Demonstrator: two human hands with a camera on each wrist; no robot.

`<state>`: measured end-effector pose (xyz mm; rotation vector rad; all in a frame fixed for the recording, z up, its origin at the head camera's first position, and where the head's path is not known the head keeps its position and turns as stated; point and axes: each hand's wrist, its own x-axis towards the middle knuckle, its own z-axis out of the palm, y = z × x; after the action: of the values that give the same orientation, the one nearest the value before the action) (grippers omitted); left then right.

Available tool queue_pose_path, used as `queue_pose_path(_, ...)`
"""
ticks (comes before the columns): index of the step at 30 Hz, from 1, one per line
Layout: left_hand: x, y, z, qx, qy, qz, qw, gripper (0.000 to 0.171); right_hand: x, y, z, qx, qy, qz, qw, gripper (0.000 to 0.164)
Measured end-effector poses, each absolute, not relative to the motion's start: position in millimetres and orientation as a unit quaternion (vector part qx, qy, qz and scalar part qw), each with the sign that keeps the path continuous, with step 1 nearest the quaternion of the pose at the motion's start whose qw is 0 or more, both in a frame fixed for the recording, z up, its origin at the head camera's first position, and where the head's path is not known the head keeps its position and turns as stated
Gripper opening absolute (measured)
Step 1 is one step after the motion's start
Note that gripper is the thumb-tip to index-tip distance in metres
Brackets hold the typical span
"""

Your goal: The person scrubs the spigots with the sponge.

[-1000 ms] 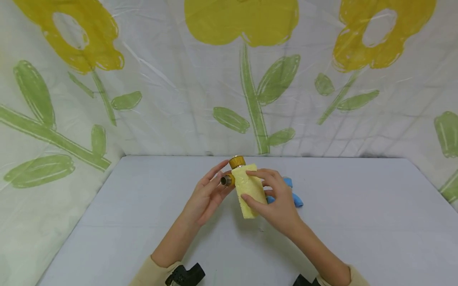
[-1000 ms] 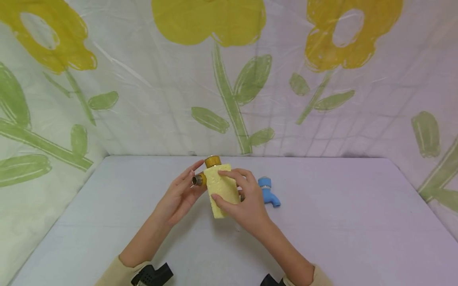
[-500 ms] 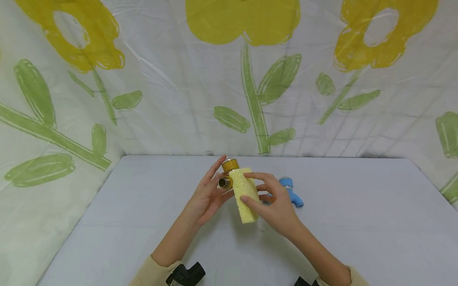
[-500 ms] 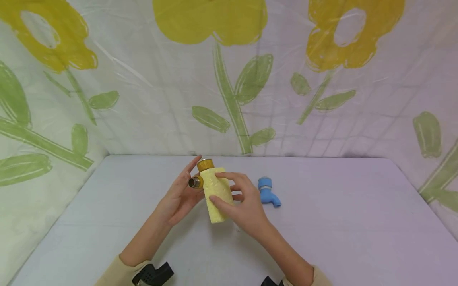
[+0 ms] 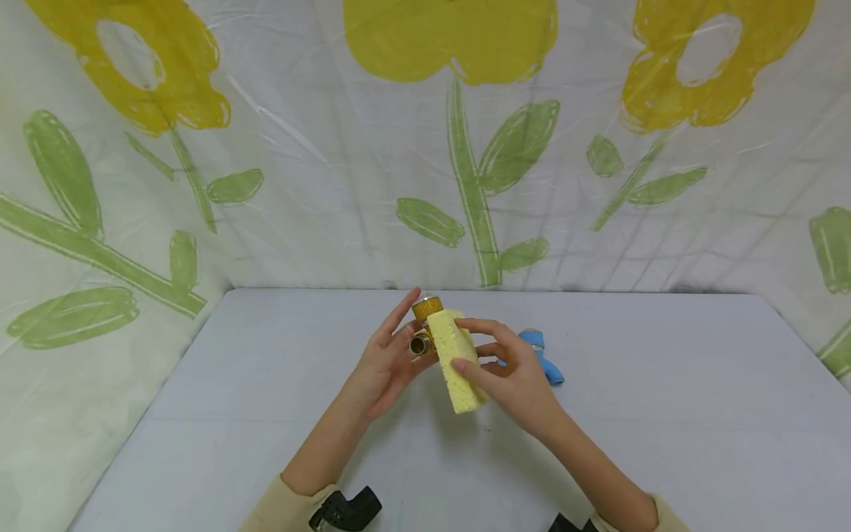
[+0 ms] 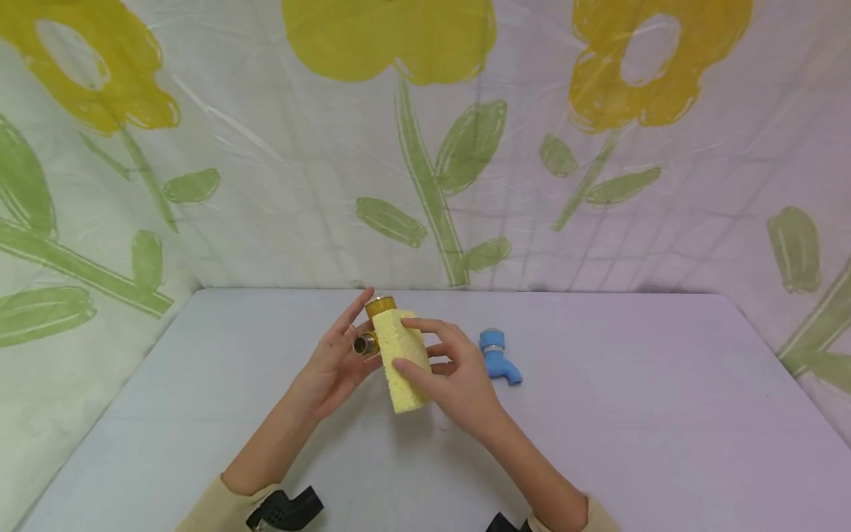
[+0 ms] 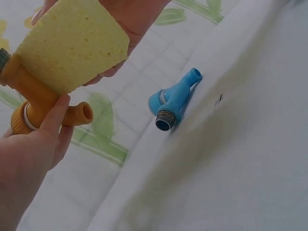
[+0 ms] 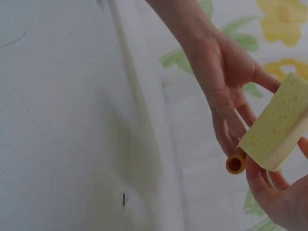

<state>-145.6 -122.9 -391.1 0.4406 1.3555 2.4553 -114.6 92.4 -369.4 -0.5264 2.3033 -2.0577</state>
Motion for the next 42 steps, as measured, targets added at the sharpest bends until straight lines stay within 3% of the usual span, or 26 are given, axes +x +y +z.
queue_pose_path(6,-145.1,-121.5,-391.2,0.138,0.509,0.837,0.147,0.099,-113.8,94.3,-367.9,-0.178,0.732,-0.658,0.005,0.047)
queue_pose_path(11,-144.4,-120.5,-390.8,0.134,0.517,0.833,0.146,0.103,-115.6,94.4,-368.0,-0.172,0.742,-0.648,-0.002,0.047)
queue_pose_path(19,-143.0,-122.0,-391.0,0.124,0.536,0.825,0.129,0.085,-115.2,95.1,-367.3,-0.173,0.755,-0.632,-0.008,0.048)
queue_pose_path(25,-143.0,-120.1,-388.7,0.112,0.544,0.822,0.126,0.073,-115.1,97.5,-366.0,-0.172,0.786,-0.591,-0.055,0.049)
queue_pose_path(31,-142.6,-118.7,-388.0,0.097,0.552,0.819,0.122,0.07,-114.4,98.2,-365.6,-0.182,0.802,-0.561,-0.093,0.049)
queue_pose_path(42,-143.1,-118.2,-387.0,0.086,0.553,0.819,0.125,0.071,-116.6,99.2,-367.5,-0.188,0.803,-0.556,-0.104,0.045)
